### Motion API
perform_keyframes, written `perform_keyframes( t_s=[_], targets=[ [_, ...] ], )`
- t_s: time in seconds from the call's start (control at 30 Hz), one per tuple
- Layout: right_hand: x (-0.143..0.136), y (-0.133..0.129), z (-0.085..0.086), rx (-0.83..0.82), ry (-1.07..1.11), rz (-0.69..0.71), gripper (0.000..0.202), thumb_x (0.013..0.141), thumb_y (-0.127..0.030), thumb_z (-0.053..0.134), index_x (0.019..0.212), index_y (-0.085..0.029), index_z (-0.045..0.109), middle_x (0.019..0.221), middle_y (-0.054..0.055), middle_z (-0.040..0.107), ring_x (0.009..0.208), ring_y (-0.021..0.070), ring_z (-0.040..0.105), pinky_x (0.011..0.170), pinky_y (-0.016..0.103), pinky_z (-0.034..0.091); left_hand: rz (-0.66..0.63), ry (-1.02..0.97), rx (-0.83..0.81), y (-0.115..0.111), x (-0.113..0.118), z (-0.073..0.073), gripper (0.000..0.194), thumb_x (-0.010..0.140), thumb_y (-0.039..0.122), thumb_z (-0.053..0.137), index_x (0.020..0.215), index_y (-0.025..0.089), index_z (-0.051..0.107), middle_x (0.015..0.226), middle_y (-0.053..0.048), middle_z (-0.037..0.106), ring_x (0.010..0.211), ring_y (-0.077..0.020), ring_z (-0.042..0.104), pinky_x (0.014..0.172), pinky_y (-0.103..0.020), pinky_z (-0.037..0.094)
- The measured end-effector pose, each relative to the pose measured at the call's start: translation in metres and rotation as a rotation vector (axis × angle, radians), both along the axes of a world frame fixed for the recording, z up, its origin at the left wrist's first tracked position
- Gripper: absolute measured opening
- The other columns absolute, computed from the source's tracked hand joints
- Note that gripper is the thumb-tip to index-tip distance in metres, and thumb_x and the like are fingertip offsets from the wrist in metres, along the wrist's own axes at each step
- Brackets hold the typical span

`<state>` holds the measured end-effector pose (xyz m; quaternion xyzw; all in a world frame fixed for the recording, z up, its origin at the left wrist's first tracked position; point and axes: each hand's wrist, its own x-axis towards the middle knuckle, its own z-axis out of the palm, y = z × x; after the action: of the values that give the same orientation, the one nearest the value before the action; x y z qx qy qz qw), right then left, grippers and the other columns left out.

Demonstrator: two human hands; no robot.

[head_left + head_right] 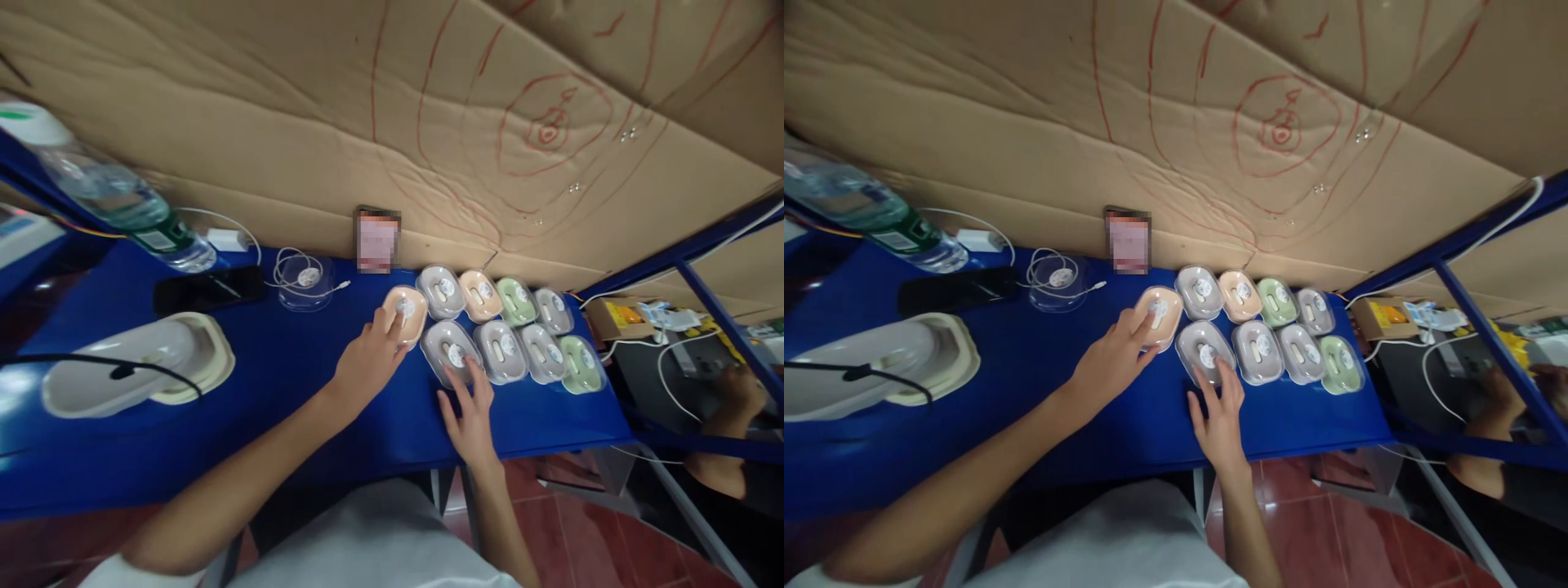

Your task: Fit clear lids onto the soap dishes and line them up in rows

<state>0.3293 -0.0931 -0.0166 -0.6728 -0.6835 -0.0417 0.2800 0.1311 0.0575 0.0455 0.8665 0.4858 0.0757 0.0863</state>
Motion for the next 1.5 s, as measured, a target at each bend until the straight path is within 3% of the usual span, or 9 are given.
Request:
perform_keyframes(
  t_s=[0.4, 0.67, 0.83, 0.97, 1.07, 1.17, 1.27, 1.4, 1.5],
  targets=[
    [-0.014, -0.004, 0.003, 0.041, -0.1, 0.243, 0.049, 0.102, -0.023, 0.065, 0.15, -0.035, 0.062, 0.152, 0.01, 0.064, 0.14, 0.0289, 0.059, 0.124, 0.051, 0.037, 0.074, 0.011, 0.065, 0.024, 0.018, -0.012, 0.061, 0.11, 0.048, 0.048, 0.164, 0.021, 0.045, 0.142, -0.021, 0.057, 0.111, -0.0318, 0.071, 0.081, -0.038, 0.063],
    [-0.01, -0.005, 0.001, 0.11, -0.011, 0.132, 0.035, 0.103, -0.021, 0.063, 0.135, -0.032, 0.071, 0.151, 0.011, 0.06, 0.139, 0.0318, 0.058, 0.115, 0.052, 0.045, 0.072, -0.004, 0.057, 0.031, 0.026, -0.013, 0.062, 0.111, 0.051, 0.044, 0.166, 0.023, 0.044, 0.144, -0.021, 0.056, 0.113, -0.0323, 0.07, 0.083, -0.038, 0.063],
    [-0.008, -0.006, -0.001, 0.092, 0.023, 0.101, 0.032, 0.105, -0.022, 0.061, 0.134, -0.031, 0.071, 0.152, 0.012, 0.058, 0.138, 0.0326, 0.058, 0.111, 0.053, 0.048, 0.066, -0.035, 0.049, 0.036, 0.025, -0.014, 0.061, 0.111, 0.041, 0.045, 0.17, 0.03, 0.035, 0.153, -0.019, 0.051, 0.115, -0.0309, 0.072, 0.086, -0.039, 0.063],
    [-0.007, -0.007, -0.001, 0.089, 0.019, 0.095, 0.03, 0.105, -0.022, 0.061, 0.132, -0.029, 0.072, 0.15, 0.012, 0.059, 0.133, 0.0306, 0.06, 0.107, 0.049, 0.051, 0.055, -0.056, 0.041, 0.039, 0.03, -0.015, 0.061, 0.111, 0.037, 0.045, 0.17, 0.029, 0.034, 0.16, -0.018, 0.049, 0.121, -0.0313, 0.071, 0.089, -0.039, 0.064],
    [-0.006, -0.007, -0.002, 0.094, 0.006, 0.107, 0.029, 0.106, -0.022, 0.061, 0.131, -0.028, 0.073, 0.151, 0.012, 0.058, 0.134, 0.0294, 0.059, 0.107, 0.046, 0.051, 0.056, -0.07, 0.023, 0.033, 0.029, -0.017, 0.066, 0.109, 0.031, 0.047, 0.172, 0.03, 0.029, 0.172, -0.019, 0.038, 0.12, -0.031, 0.073, 0.091, -0.041, 0.064],
    [-0.003, -0.007, -0.004, 0.1, 0.001, 0.115, 0.028, 0.107, -0.023, 0.061, 0.132, -0.027, 0.073, 0.152, 0.013, 0.057, 0.138, 0.0293, 0.057, 0.107, 0.046, 0.049, 0.04, -0.135, 0.011, 0.018, 0.005, -0.024, 0.068, 0.109, 0.03, 0.048, 0.173, 0.031, 0.025, 0.181, -0.019, 0.019, 0.119, -0.0307, 0.074, 0.09, -0.043, 0.065],
    [0.001, -0.008, -0.006, 0.124, 0.014, 0.123, 0.027, 0.108, -0.023, 0.061, 0.131, -0.026, 0.073, 0.15, 0.013, 0.058, 0.136, 0.0294, 0.058, 0.107, 0.046, 0.048, 0.11, -0.251, 0.124, -0.001, -0.05, -0.032, 0.062, 0.109, 0.031, 0.047, 0.17, 0.031, 0.032, 0.181, -0.018, 0.02, 0.133, -0.0339, 0.067, 0.1, -0.049, 0.063],
    [0.002, -0.01, -0.005, 0.167, 0.04, 0.166, 0.023, 0.106, -0.019, 0.063, 0.125, -0.025, 0.075, 0.142, 0.012, 0.063, 0.13, 0.0287, 0.06, 0.105, 0.046, 0.047, 0.442, -0.31, 0.314, -0.03, -0.138, -0.035, 0.067, 0.106, 0.038, 0.056, 0.168, 0.02, 0.036, 0.177, -0.025, 0.023, 0.157, -0.0448, 0.042, 0.123, -0.062, 0.044],
    [-0.011, -0.011, 0.005, 0.187, 0.093, 0.218, 0.023, 0.105, -0.014, 0.063, 0.121, -0.025, 0.076, 0.138, 0.012, 0.064, 0.128, 0.0283, 0.061, 0.106, 0.046, 0.048, 0.733, -0.238, 0.327, -0.048, -0.179, -0.032, 0.073, 0.106, 0.048, 0.056, 0.169, 0.016, 0.035, 0.178, -0.028, 0.018, 0.163, -0.0527, 0.025, 0.127, -0.073, 0.029]
  ],
)
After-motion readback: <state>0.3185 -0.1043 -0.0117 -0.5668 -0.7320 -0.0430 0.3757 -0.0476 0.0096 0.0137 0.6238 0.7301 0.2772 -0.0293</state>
